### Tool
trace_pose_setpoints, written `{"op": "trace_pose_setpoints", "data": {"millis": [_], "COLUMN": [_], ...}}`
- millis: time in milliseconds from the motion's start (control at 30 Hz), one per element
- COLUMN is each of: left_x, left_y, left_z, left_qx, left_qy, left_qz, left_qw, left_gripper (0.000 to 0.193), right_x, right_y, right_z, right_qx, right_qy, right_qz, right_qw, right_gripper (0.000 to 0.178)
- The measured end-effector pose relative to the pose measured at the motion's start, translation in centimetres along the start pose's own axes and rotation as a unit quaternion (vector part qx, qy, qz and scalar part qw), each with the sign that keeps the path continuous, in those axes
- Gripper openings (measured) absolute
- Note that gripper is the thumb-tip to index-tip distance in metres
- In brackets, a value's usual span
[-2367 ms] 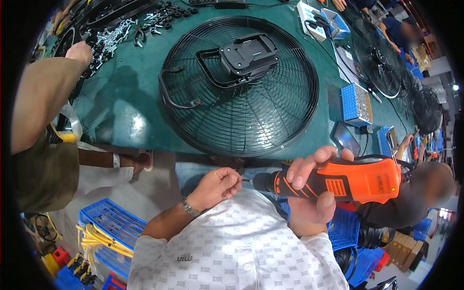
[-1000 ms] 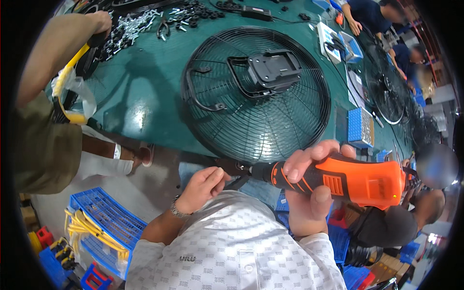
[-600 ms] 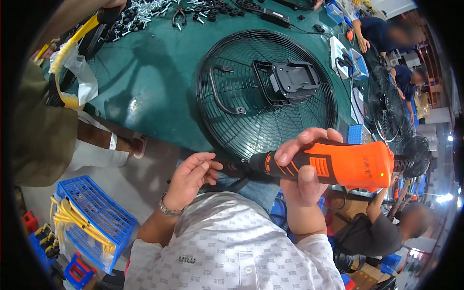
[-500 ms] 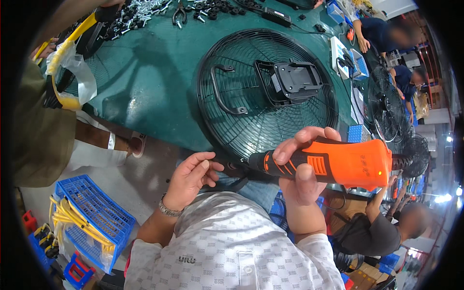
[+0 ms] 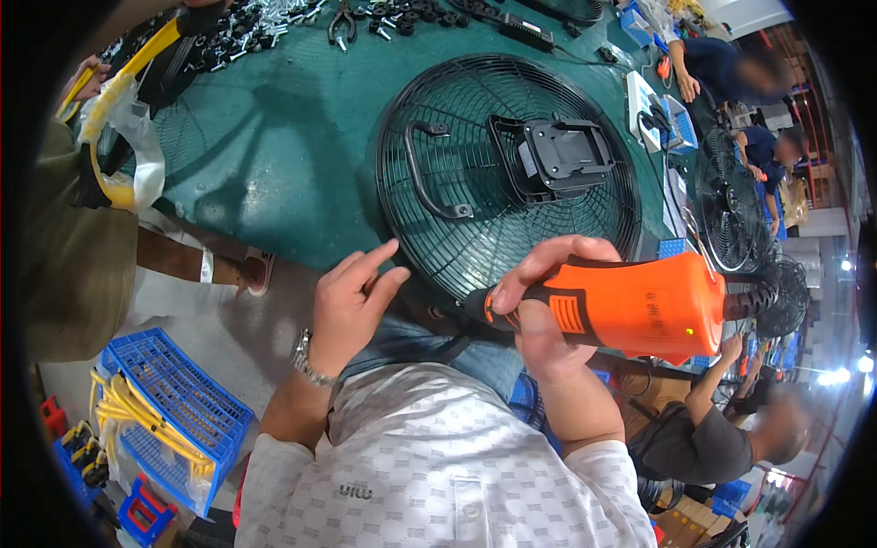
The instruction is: Assembling the guards, motors, and housing of electric fans at a factory workstation.
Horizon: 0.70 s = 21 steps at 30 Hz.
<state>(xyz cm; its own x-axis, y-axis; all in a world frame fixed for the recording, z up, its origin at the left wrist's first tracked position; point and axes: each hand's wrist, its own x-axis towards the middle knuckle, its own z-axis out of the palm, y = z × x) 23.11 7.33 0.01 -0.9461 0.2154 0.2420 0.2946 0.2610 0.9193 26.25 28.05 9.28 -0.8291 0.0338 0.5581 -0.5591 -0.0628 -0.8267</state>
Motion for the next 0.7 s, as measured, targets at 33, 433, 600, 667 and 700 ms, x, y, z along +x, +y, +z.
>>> {"op": "trace_pose_setpoints", "data": {"millis": [33,433,600,667,700], "left_x": [0.5,0.5,0.4,0.2,0.7], "left_y": [0.0,0.0,0.4,0.8,0.8], "left_z": [0.2,1.4,1.4,1.0,0.6], "left_qx": [0.023,0.105,0.098,0.013,-0.014], "left_qy": [-0.008,0.029,0.024,0.002,-0.013], "left_qz": [0.010,0.061,0.044,-0.054,-0.115], "left_qw": [1.000,0.992,0.994,0.998,0.993], "left_gripper": [0.038,0.047,0.044,0.040,0.037], "right_x": [0.1,0.4,-1.5,-2.7,-3.1], "right_y": [0.0,-0.6,-4.1,-6.9,-7.9], "right_z": [0.0,-0.1,-2.2,-4.6,-5.9], "right_qx": [-0.013,0.116,0.184,0.153,0.102], "right_qy": [-0.010,-0.063,0.000,0.157,0.222], "right_qz": [0.005,0.094,0.060,0.071,0.071], "right_qw": [1.000,0.987,0.981,0.973,0.967], "right_gripper": [0.065,0.057,0.062,0.058,0.057]}}
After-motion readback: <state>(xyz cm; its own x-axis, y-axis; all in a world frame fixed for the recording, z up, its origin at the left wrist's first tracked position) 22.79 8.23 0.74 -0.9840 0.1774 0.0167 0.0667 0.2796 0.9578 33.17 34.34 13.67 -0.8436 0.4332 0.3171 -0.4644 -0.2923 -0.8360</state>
